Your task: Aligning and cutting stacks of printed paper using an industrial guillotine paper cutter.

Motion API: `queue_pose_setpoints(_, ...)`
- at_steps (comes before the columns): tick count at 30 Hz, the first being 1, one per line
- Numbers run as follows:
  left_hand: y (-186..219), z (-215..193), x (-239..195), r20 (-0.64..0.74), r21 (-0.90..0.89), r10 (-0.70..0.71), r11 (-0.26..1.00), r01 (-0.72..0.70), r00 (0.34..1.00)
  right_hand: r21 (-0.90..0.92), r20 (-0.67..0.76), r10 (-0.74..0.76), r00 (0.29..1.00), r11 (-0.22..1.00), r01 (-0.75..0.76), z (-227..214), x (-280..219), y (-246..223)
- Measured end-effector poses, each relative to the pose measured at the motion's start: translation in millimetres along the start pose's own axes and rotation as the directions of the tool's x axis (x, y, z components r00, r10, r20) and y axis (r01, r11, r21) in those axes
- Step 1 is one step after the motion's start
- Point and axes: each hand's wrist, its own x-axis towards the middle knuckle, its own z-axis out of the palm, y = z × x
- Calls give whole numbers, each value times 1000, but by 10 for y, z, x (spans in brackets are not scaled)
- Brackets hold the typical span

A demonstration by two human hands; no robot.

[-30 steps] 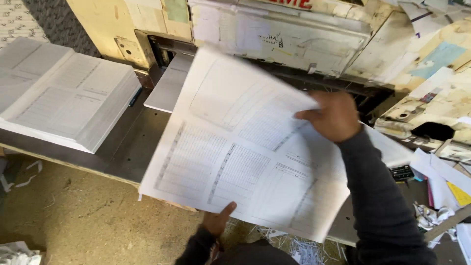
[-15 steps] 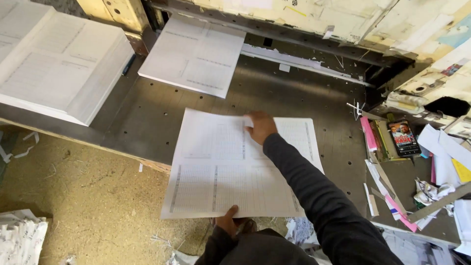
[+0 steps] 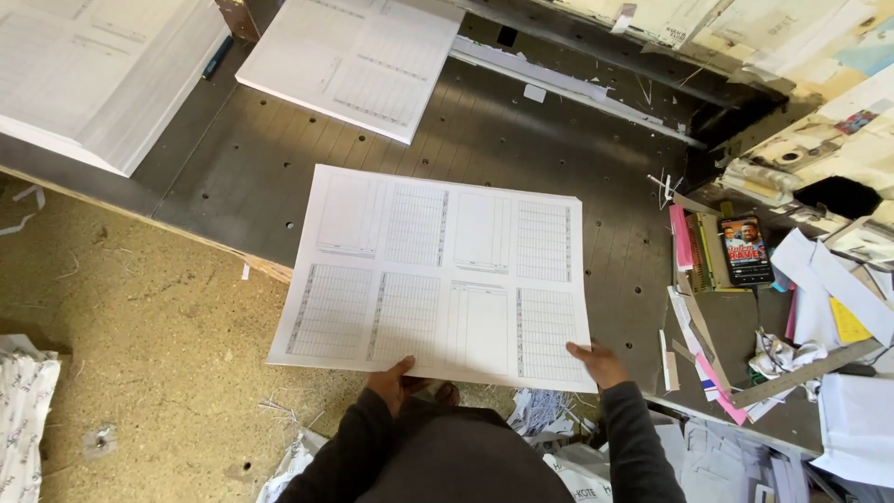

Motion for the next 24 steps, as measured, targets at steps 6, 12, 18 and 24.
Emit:
queue_pose_setpoints(6, 1296, -1412, 439, 40, -106, 72, 992, -68, 997, -384, -88, -14, 996, 923, -21, -147, 227, -8)
queue_pose_setpoints(12, 2799, -559, 497, 162, 615, 69, 773, -155, 984, 27, 7, 10, 1000, 1000, -10, -322, 868, -1096)
queue_pose_setpoints(18, 2961, -302, 2745, -34, 930, 383, 351, -111, 923, -263, -461, -194, 866, 962, 76, 124, 1686, -1379)
queue_pose_setpoints(24, 3069, 83, 2283, 9, 901, 374, 399, -170, 927, -92, -367, -128, 922, 991, 101, 125, 1361, -1805)
